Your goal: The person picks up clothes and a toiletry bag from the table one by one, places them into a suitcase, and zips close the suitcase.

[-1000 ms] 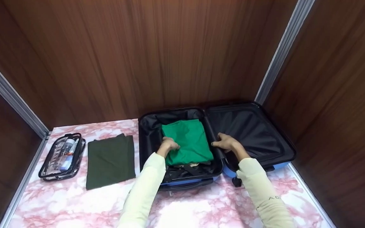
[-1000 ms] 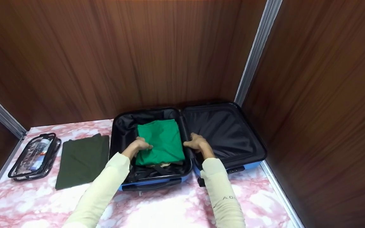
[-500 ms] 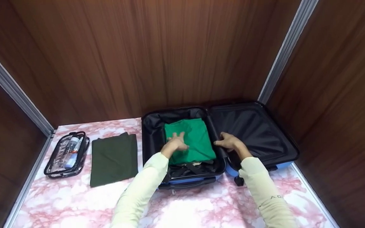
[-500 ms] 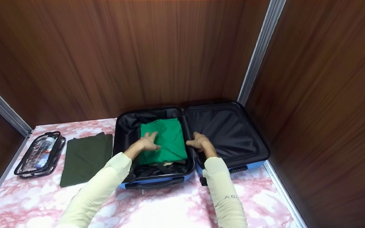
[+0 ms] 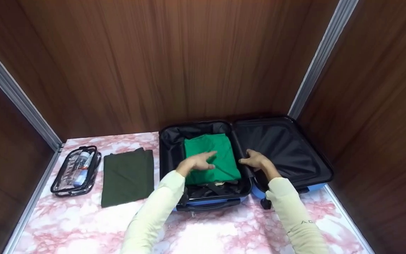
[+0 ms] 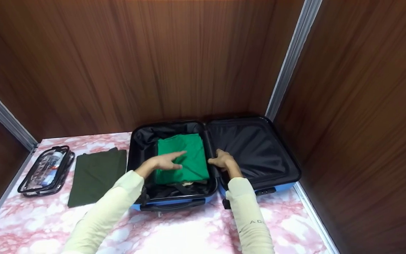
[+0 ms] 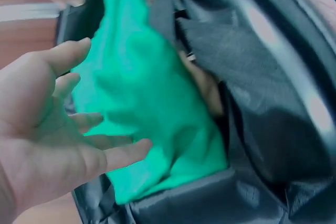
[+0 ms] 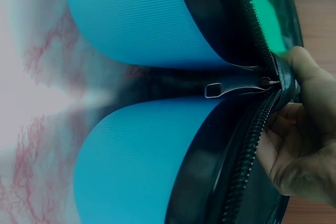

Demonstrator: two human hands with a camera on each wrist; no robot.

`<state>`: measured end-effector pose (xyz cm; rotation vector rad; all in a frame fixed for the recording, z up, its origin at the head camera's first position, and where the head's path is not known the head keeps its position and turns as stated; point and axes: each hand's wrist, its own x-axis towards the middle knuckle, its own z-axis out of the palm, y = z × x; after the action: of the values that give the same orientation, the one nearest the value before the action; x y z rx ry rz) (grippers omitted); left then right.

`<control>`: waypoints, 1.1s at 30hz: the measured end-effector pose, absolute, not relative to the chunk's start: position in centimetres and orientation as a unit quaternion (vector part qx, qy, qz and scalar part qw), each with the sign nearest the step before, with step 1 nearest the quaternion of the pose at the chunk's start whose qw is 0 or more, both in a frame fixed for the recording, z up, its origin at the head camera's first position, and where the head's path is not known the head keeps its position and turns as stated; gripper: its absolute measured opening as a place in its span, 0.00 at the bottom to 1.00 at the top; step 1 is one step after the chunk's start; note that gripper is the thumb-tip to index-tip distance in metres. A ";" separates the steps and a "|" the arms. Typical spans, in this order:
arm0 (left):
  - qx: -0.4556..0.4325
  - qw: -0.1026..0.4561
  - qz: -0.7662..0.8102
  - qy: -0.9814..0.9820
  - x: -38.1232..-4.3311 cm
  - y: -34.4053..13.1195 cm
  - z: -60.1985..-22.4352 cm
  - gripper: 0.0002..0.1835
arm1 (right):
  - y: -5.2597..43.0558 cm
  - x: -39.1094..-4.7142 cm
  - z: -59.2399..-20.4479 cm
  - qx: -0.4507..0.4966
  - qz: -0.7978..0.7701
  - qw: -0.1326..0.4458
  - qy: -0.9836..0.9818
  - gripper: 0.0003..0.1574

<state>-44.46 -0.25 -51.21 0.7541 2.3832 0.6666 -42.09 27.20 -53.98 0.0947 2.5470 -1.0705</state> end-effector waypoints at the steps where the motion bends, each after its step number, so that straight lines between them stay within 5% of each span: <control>1: 0.287 0.261 0.258 0.885 -44.4 -0.8 -51.0 0.37 | 27.2 -42.1 -54.0 0.034 -0.383 0.187 0.904 0.51; 13: 0.281 0.129 0.378 0.873 -41.9 -7.8 -48.5 0.34 | 27.5 -42.1 -54.1 0.020 -0.380 0.198 0.903 0.52; 20: 0.272 0.101 0.500 0.816 -40.7 -11.6 -47.9 0.33 | 28.0 -42.5 -54.1 -0.005 -0.385 0.203 0.900 0.60; 33: 0.220 0.081 0.555 0.798 -38.3 -17.7 -48.5 0.34 | 27.6 -42.2 -54.4 0.004 -0.393 0.191 0.899 0.46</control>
<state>-38.26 -17.68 -48.52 0.6564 2.3862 1.6606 -42.24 27.59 -54.45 0.0126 2.5262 -1.1049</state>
